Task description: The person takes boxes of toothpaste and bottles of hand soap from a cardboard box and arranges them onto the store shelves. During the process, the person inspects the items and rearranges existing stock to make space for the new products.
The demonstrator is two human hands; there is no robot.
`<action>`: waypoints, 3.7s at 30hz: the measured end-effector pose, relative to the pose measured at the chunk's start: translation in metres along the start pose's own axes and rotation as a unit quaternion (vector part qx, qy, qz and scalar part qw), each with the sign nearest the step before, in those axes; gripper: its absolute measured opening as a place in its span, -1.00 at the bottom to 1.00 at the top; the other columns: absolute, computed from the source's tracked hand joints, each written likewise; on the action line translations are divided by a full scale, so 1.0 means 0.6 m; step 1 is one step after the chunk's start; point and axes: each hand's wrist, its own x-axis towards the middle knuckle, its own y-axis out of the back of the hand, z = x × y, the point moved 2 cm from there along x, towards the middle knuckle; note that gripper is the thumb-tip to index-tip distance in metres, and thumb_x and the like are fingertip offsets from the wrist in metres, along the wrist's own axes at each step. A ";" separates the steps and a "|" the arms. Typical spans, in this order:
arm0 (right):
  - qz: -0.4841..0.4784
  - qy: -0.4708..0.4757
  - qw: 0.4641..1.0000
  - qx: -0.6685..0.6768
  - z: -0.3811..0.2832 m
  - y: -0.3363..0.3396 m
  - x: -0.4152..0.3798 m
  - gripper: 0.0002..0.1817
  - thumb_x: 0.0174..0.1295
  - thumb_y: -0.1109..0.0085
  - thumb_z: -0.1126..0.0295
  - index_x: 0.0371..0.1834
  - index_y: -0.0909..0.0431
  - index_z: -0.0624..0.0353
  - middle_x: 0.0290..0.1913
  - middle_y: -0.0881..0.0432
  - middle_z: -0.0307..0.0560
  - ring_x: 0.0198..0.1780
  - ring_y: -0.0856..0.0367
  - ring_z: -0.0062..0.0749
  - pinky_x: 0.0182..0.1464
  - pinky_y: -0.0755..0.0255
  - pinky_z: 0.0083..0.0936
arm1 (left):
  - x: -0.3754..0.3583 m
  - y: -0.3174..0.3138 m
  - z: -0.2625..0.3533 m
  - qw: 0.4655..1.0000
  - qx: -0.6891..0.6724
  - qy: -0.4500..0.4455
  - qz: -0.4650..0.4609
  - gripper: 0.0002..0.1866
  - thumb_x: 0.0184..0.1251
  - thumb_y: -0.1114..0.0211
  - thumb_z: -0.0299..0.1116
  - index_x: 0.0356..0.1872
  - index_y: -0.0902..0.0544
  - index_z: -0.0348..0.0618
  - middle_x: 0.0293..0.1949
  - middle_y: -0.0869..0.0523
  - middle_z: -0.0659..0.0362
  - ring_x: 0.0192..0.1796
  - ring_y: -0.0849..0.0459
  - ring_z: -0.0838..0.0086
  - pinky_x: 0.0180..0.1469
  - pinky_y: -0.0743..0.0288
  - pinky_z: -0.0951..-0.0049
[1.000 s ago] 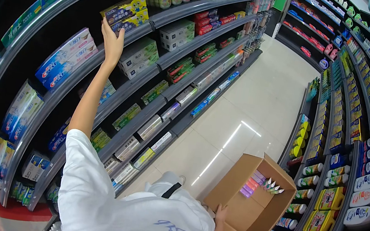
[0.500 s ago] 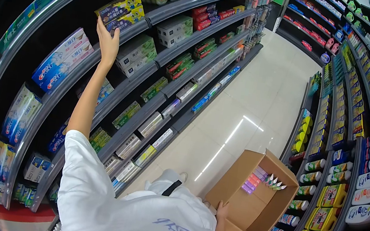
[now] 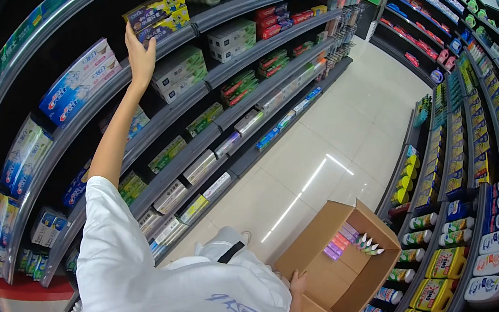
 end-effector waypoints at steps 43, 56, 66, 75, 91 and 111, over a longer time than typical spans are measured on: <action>-0.006 0.013 1.000 0.006 0.020 0.009 0.002 -0.36 0.30 0.00 -0.06 0.14 -0.39 0.36 0.06 -0.54 0.40 0.10 -0.53 0.20 0.11 -0.41 -0.09 | -1.121 0.027 -0.106 0.569 -0.010 0.380 -0.729 -0.78 0.21 -0.18 -0.35 -0.33 -0.66 -0.31 -0.49 -0.70 0.02 -0.42 -0.71 0.37 -0.41 -0.55 0.34; -0.032 0.061 0.996 0.059 0.030 0.025 0.002 -0.37 0.33 -0.01 -0.04 0.07 -0.39 0.43 0.10 -0.48 0.41 0.14 -0.46 0.21 0.17 -0.36 -0.13 | -1.200 -0.060 0.051 0.467 -0.219 0.099 -0.851 -0.73 0.27 -0.20 -0.32 -0.07 -0.69 -0.12 -0.13 -0.75 0.15 -0.12 -0.72 0.32 -0.01 -0.54 0.45; -0.085 0.045 0.986 0.133 0.031 0.061 -0.013 -0.34 0.25 -0.16 -0.01 0.19 -0.37 0.37 0.06 -0.57 0.32 0.07 -0.59 0.05 0.11 -0.44 -0.25 | -1.158 -0.013 0.088 0.537 -0.140 0.348 -0.755 -0.76 0.23 -0.15 -0.41 -0.14 -0.66 -0.26 -0.39 -0.73 0.06 -0.36 -0.71 0.46 -0.29 -0.63 0.46; -0.106 0.097 0.977 0.156 0.103 -0.002 0.036 -0.38 0.24 -0.23 0.07 0.14 -0.35 0.39 -0.20 -0.61 0.07 -0.27 -0.61 -0.34 -0.26 -0.52 -0.44 | -1.175 0.026 0.110 0.529 -0.134 0.413 -0.729 -0.79 0.18 -0.20 -0.43 -0.20 -0.64 -0.32 -0.45 -0.72 0.09 -0.44 -0.70 0.47 -0.35 -0.62 0.46; -0.286 0.133 0.948 0.047 0.043 0.045 0.051 -0.53 0.22 -0.14 0.11 -0.07 -0.50 0.37 -0.36 -0.64 0.09 -0.45 -0.63 -0.29 -0.40 -0.52 -0.38 | -1.255 0.259 0.125 0.662 -0.045 0.516 -0.542 -0.74 0.20 -0.19 -0.24 -0.28 -0.70 -0.20 -0.36 -0.77 0.10 -0.31 -0.75 0.40 -0.18 -0.60 0.41; -0.337 0.101 0.917 0.187 0.103 0.076 0.038 -0.42 0.27 -0.17 -0.08 -0.07 -0.53 0.34 -0.36 -0.60 -0.09 -0.37 -0.51 -0.49 -0.29 -0.44 -0.54 | -1.421 0.434 0.159 0.638 0.104 0.498 -0.578 -0.59 0.02 -0.20 0.06 -0.43 -0.74 -0.08 -0.31 -0.74 -0.04 -0.15 -0.72 0.12 -0.11 -0.54 0.16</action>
